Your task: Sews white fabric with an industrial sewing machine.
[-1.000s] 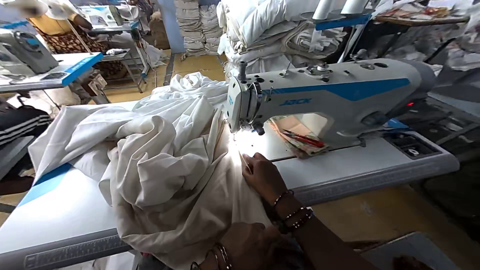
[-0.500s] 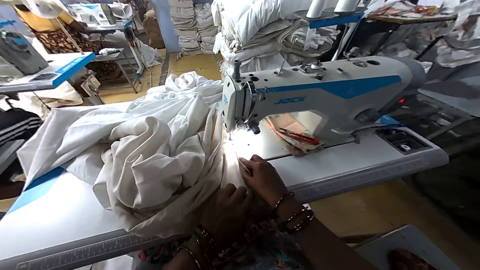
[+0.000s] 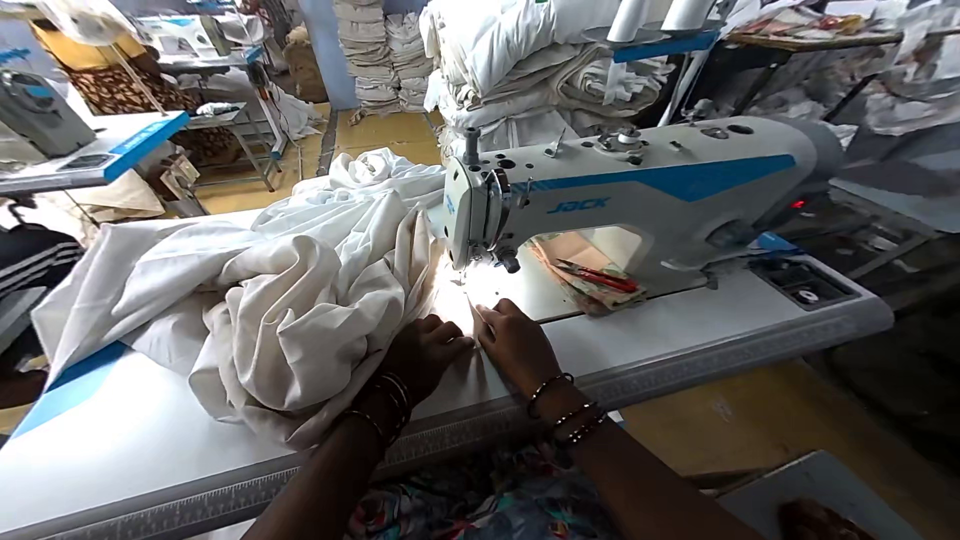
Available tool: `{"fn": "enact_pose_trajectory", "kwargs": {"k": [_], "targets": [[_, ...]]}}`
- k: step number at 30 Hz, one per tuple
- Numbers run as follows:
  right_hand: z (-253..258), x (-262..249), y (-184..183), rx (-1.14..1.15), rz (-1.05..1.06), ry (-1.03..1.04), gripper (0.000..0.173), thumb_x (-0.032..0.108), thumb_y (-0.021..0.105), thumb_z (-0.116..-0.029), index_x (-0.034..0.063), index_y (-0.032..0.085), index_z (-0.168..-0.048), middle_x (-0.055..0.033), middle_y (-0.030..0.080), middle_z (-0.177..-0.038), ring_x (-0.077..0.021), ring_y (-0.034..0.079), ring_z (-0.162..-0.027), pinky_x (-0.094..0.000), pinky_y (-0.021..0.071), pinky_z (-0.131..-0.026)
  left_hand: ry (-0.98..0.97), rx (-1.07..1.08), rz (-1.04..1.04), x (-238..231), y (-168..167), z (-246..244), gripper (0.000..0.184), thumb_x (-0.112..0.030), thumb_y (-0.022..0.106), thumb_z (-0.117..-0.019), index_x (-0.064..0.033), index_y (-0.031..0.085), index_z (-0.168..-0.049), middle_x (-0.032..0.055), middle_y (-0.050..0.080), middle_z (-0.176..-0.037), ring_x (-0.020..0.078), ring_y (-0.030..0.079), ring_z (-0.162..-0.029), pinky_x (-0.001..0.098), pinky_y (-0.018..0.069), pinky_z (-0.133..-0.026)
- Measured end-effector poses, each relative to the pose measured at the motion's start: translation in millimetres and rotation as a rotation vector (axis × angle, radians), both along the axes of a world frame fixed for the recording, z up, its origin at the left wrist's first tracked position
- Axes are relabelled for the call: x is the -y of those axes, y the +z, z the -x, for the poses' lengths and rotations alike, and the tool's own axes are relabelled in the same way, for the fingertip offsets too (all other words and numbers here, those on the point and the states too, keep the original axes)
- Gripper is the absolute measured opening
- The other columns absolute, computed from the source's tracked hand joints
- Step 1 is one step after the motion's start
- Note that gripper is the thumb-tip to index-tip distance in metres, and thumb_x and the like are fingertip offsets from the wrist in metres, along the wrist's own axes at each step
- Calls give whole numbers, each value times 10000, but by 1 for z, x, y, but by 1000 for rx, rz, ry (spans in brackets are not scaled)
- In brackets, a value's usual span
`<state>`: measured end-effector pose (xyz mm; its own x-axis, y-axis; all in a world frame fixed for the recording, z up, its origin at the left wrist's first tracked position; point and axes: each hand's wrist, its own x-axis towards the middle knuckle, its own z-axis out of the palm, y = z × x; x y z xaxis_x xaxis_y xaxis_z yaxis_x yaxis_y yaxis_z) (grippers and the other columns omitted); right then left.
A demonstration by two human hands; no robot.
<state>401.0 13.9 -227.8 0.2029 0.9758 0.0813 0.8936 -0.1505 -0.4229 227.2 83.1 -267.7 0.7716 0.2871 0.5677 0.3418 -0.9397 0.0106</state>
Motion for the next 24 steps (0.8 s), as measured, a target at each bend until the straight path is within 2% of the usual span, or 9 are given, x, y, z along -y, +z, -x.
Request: {"fn": "enact_pose_trajectory", "kwargs": {"k": [2,5,12,14,16,20,22,24], "targets": [[-2,3,-10,16,-81,22,338,183,625,-1006,75,703,-1317,-135,675,-1063,-258,683,-939,-393,576,-812,7,0,2,-3,-1,-1,226,-109,612,-954,-197,808,-1025,13,737,-957,210,684,-816,350,572,-691],[-5,7,-24,34,-246,46,267,160,665,-967,74,768,-1198,-118,687,-963,-234,688,-830,-367,586,-721,32,-4,7,-3,-1,0,225,-141,594,-972,-201,805,-1021,3,739,-967,201,680,-799,336,566,-663],[-7,-8,-17,33,-231,89,183,113,678,-966,43,787,-1095,-138,699,-991,-265,703,-893,-403,597,-794,31,12,58,-12,7,-3,178,-101,716,-881,-175,817,-1007,35,757,-988,238,702,-814,383,582,-680],[-12,-10,-18,29,-244,145,179,133,679,-962,45,787,-1075,-134,705,-971,-266,703,-887,-416,594,-807,37,1,69,-15,7,-3,155,-152,708,-906,-186,817,-1011,33,757,-1003,235,701,-819,389,585,-688],[-23,-11,-26,32,-331,262,161,158,686,-951,70,799,-1024,-115,715,-933,-247,712,-843,-404,606,-775,52,5,84,-16,7,-3,147,-212,676,-952,-180,810,-1004,33,756,-994,227,706,-833,380,587,-702],[-50,-18,-23,30,-363,462,173,213,683,-952,137,819,-1029,-58,735,-943,-187,713,-772,-369,610,-700,124,8,305,-17,17,-4,197,-223,645,-998,-91,788,-1029,98,744,-912,257,731,-852,419,594,-775],[-60,-25,-15,-13,-313,542,168,233,690,-951,137,820,-997,-42,737,-923,-162,699,-735,-351,599,-672,148,22,410,-19,20,-5,212,-233,648,-1002,-63,774,-1017,104,742,-885,245,726,-826,427,585,-798],[-65,-31,-12,-75,-267,591,194,318,727,-917,147,808,-960,-7,725,-901,-121,674,-743,-319,579,-676,158,7,456,-19,23,-6,240,-252,632,-1015,-52,764,-1012,100,733,-879,234,712,-817,420,575,-803]]}}
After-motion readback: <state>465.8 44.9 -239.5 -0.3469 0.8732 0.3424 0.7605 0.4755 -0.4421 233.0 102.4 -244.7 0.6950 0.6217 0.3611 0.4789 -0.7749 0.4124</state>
